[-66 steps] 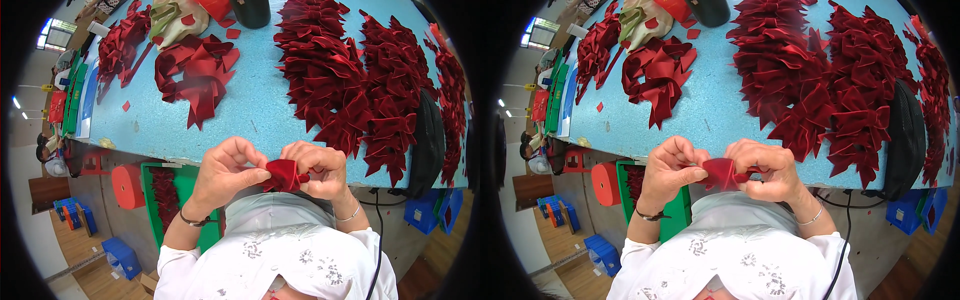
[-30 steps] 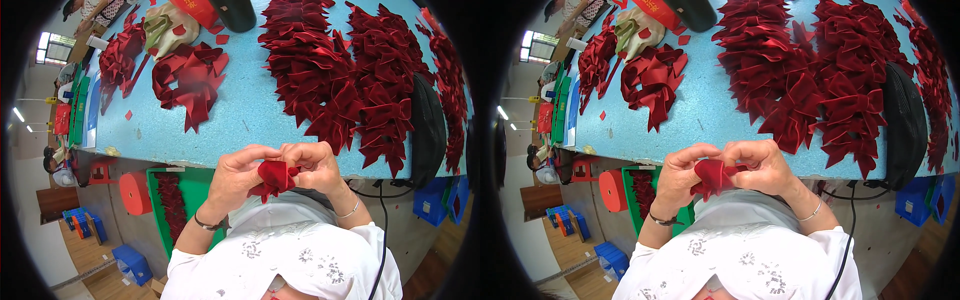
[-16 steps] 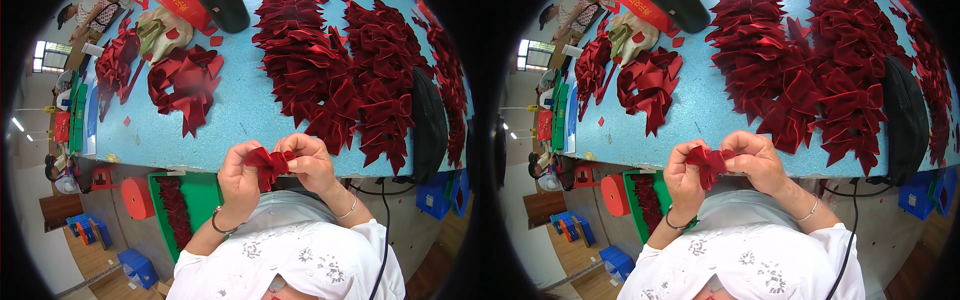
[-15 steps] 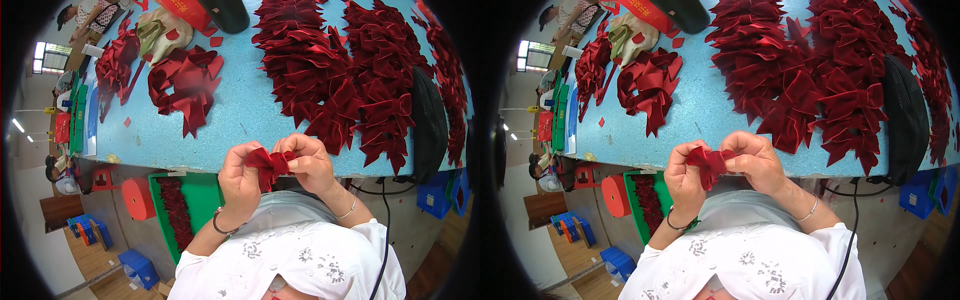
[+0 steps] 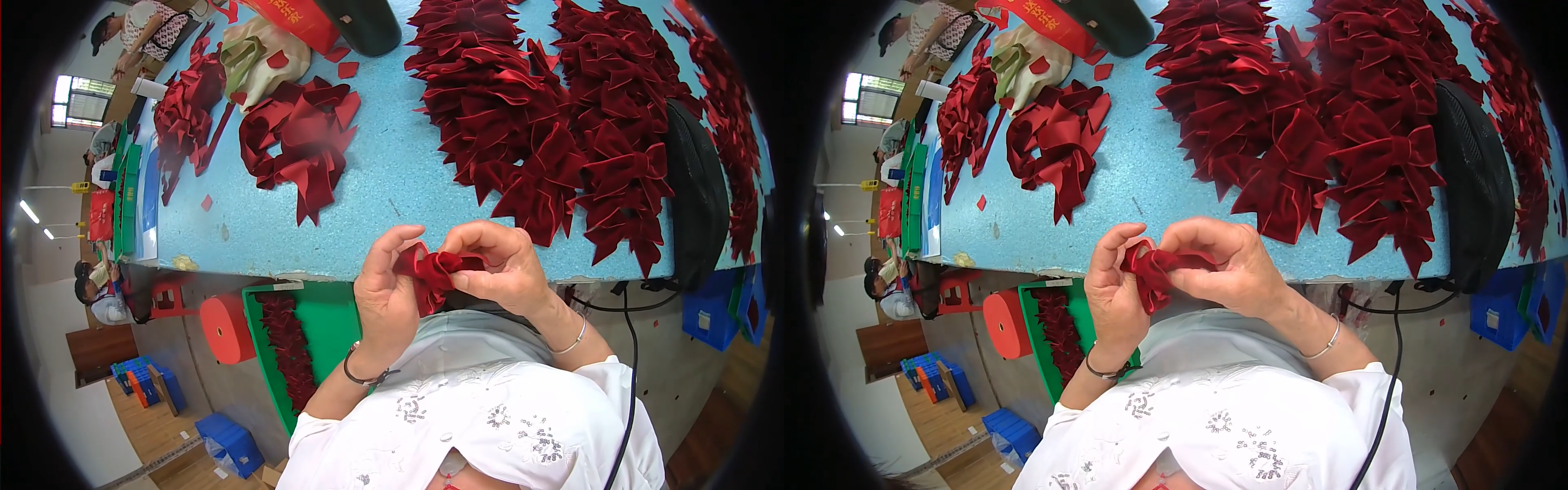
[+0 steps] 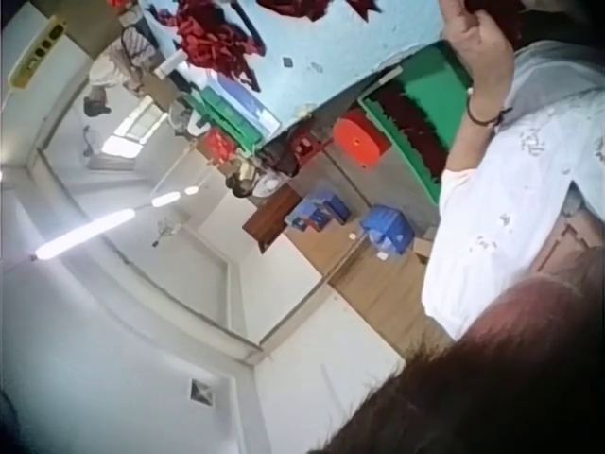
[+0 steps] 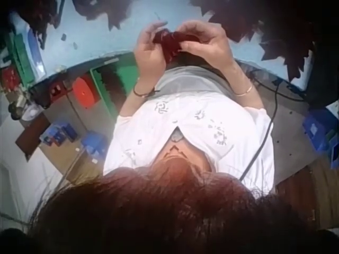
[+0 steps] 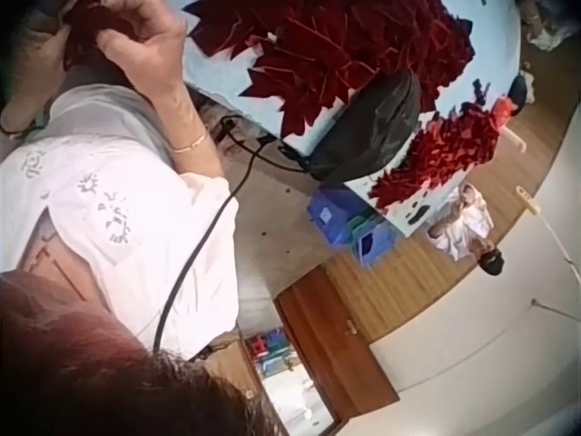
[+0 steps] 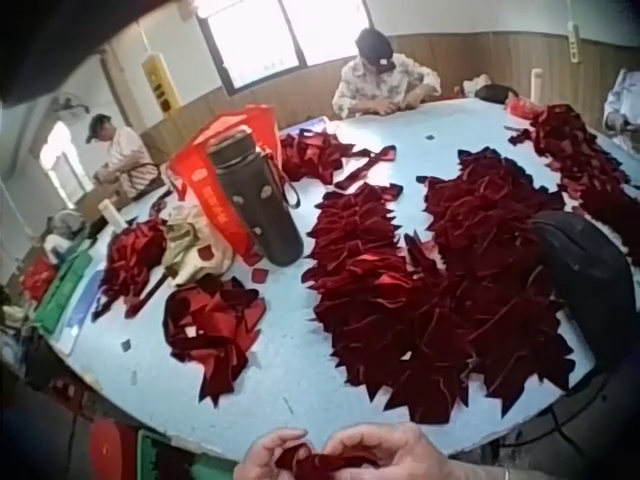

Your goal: Folding and assembling red ribbon bows by hand.

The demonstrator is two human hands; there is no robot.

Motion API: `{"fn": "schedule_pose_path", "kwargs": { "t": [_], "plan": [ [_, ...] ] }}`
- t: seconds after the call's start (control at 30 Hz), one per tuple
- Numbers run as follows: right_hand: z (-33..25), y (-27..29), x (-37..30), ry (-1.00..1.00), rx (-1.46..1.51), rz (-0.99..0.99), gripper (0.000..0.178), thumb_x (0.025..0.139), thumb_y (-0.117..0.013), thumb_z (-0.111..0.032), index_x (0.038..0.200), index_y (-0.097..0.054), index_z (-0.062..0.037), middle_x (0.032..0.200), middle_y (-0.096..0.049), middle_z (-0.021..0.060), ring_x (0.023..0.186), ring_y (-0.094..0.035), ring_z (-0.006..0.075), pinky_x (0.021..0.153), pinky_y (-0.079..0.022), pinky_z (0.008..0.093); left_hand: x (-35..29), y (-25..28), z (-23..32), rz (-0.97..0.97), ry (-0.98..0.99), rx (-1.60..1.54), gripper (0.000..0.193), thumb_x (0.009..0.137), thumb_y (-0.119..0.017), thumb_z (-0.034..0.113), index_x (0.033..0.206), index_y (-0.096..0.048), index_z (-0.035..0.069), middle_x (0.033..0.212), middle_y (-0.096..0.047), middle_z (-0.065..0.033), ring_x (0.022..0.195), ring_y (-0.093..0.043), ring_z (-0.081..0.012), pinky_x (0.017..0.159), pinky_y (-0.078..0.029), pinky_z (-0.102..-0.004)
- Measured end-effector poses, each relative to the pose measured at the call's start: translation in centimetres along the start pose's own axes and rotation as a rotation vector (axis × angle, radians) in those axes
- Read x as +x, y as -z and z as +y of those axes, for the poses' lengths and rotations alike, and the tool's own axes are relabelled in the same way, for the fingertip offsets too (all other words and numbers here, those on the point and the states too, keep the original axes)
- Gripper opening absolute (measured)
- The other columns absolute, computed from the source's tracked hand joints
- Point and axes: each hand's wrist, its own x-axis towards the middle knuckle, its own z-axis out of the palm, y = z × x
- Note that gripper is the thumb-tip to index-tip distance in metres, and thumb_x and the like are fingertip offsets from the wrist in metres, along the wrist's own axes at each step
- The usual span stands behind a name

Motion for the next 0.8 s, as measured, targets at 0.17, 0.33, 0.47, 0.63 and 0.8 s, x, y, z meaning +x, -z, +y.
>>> {"fn": "schedule_pose_path", "kwargs": {
  "t": [0.17,0.33,0.47,0.63,0.8],
  "plan": [
    [0.5,0.5,-0.3,0.007,-0.097,-0.043,0.013,0.077,-0.062,0.002,0.09,-0.058,0.0034,0.087,-0.06,0.0064,0.078,-0.055,0.0099,0.07,-0.046,0.0227,-0.3,0.4,-0.3,-0.091,-0.059,0.073,0.022,0.09,-0.044,-0.007,0.109,-0.053,-0.001,0.096,-0.058,-0.0053,0.082,-0.055,-0.0081,0.073,-0.046,-0.0205],
    [0.8,-0.1,-0.7,0.048,-0.117,0.082,0.011,0.082,-0.06,-0.002,0.091,-0.057,0.0031,0.085,-0.06,0.0044,0.077,-0.055,0.0079,0.068,-0.045,0.0206,-0.5,0.3,-0.3,-0.047,-0.066,0.056,0.019,0.09,-0.045,-0.007,0.105,-0.055,-0.002,0.097,-0.059,-0.0061,0.084,-0.057,-0.0088,0.073,-0.048,-0.0213],
    [1.1,-1.3,-1.0,0.036,-0.052,0.239,0.01,0.083,-0.057,-0.002,0.091,-0.057,0.0029,0.084,-0.06,0.0034,0.077,-0.054,0.0068,0.067,-0.044,0.0199,-0.4,-0.5,-0.3,0.014,-0.021,-0.215,0.017,0.091,-0.045,-0.006,0.103,-0.056,-0.001,0.098,-0.06,-0.0066,0.083,-0.058,-0.0094,0.071,-0.049,-0.0214],
    [1.4,-1.3,-0.9,0.075,-0.318,0.288,0.012,0.081,-0.056,0.001,0.093,-0.057,0.0031,0.083,-0.06,0.0026,0.072,-0.054,0.0057,0.06,-0.044,0.0201,-0.2,-0.2,-0.7,0.061,-0.005,-0.08,0.024,0.087,-0.042,-0.011,0.104,-0.057,-0.002,0.099,-0.059,-0.0072,0.081,-0.058,-0.0098,0.067,-0.05,-0.0214],
    [0.1,-0.7,0.4,0.208,-0.582,0.08,0.016,0.079,-0.057,0.002,0.095,-0.058,0.0033,0.08,-0.061,0.0019,0.066,-0.052,0.0051,0.053,-0.042,0.0211,0.8,0.9,-1.5,-0.018,-0.195,0.274,0.036,0.081,-0.036,-0.016,0.105,-0.059,-0.002,0.1,-0.059,-0.0068,0.079,-0.058,-0.0093,0.064,-0.05,-0.0217]
  ]
}}
